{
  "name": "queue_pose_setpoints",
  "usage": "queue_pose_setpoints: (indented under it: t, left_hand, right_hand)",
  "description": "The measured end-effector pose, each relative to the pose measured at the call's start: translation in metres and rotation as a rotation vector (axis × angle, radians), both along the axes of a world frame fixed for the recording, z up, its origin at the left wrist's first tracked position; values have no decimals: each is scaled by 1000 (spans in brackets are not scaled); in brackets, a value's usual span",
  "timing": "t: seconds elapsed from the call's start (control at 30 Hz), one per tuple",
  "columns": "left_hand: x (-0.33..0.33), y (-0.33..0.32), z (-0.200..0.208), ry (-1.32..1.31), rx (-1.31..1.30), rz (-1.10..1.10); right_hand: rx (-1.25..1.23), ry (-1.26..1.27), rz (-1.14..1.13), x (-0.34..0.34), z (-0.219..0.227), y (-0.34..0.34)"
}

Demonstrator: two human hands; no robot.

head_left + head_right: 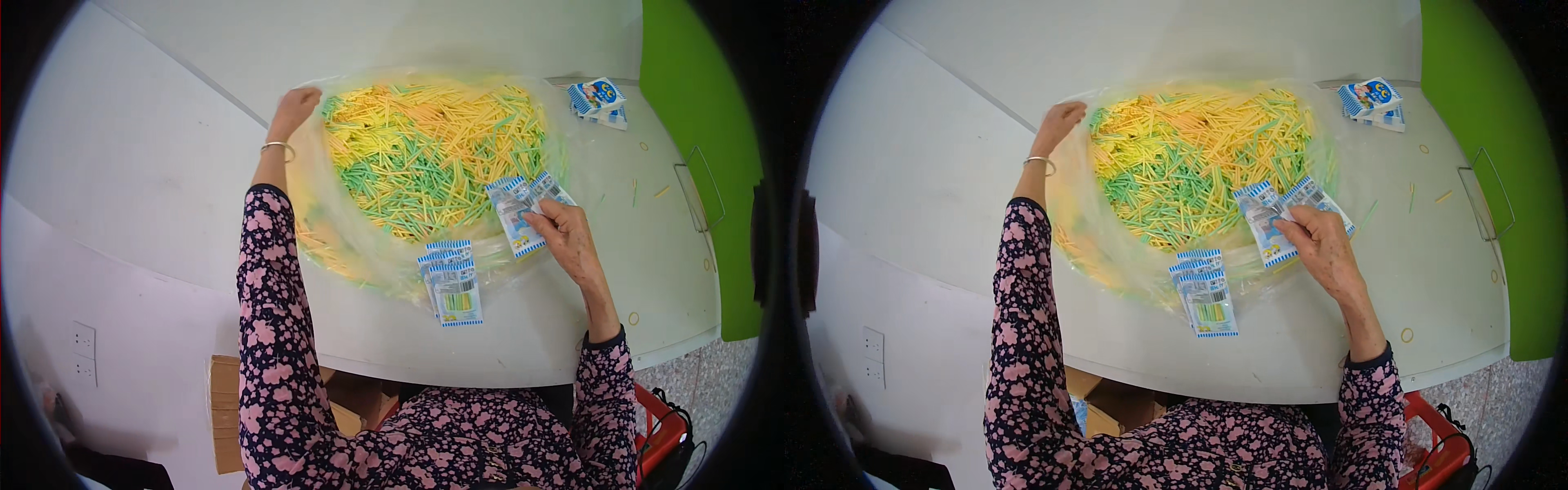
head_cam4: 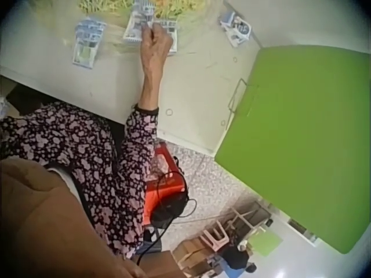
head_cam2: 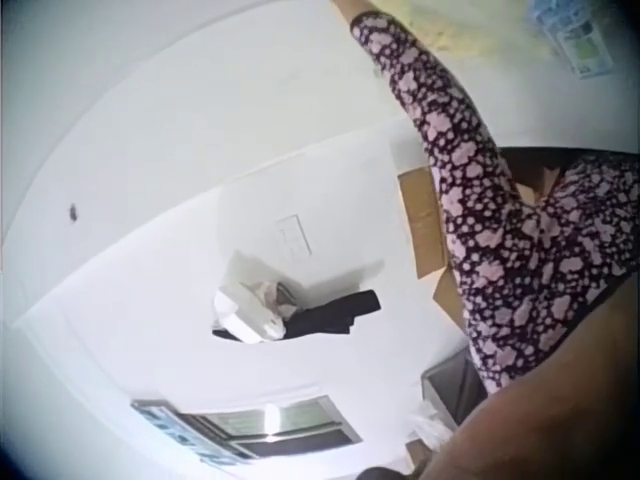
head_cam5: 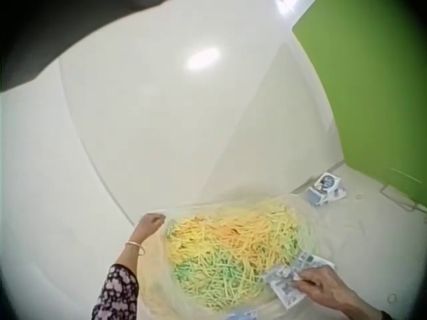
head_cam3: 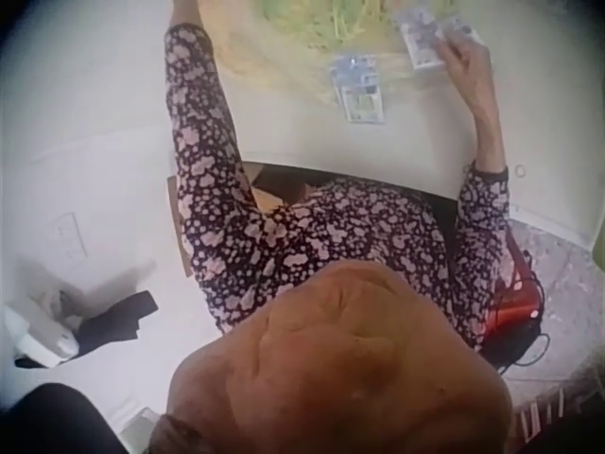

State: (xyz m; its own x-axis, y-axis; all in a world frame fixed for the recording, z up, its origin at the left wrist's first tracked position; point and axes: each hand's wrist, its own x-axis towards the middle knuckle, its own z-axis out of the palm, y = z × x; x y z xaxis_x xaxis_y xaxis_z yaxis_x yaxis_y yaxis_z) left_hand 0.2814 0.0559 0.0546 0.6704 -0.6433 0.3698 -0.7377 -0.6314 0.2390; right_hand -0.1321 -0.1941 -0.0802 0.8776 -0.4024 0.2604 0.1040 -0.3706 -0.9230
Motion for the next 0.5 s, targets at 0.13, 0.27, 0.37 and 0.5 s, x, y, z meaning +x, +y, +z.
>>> queue_pose_setpoints:
  t: [0.13, 0.27, 0.37, 0.5]
  left_hand:
    - [9, 55, -11, 72, 111, -77]
    - [-11, 55, -36, 128, 52, -45]
    - [-33, 43, -31, -80, 92, -101]
    - [-64, 15, -33, -87, 211, -258]
  right_hand:
    - [26, -12, 7, -2, 2, 0]
    - [26, 6, 19, -1, 0, 0]
    - [29, 14, 20, 0, 1, 1]
    - [-7, 10, 12, 2, -2, 3]
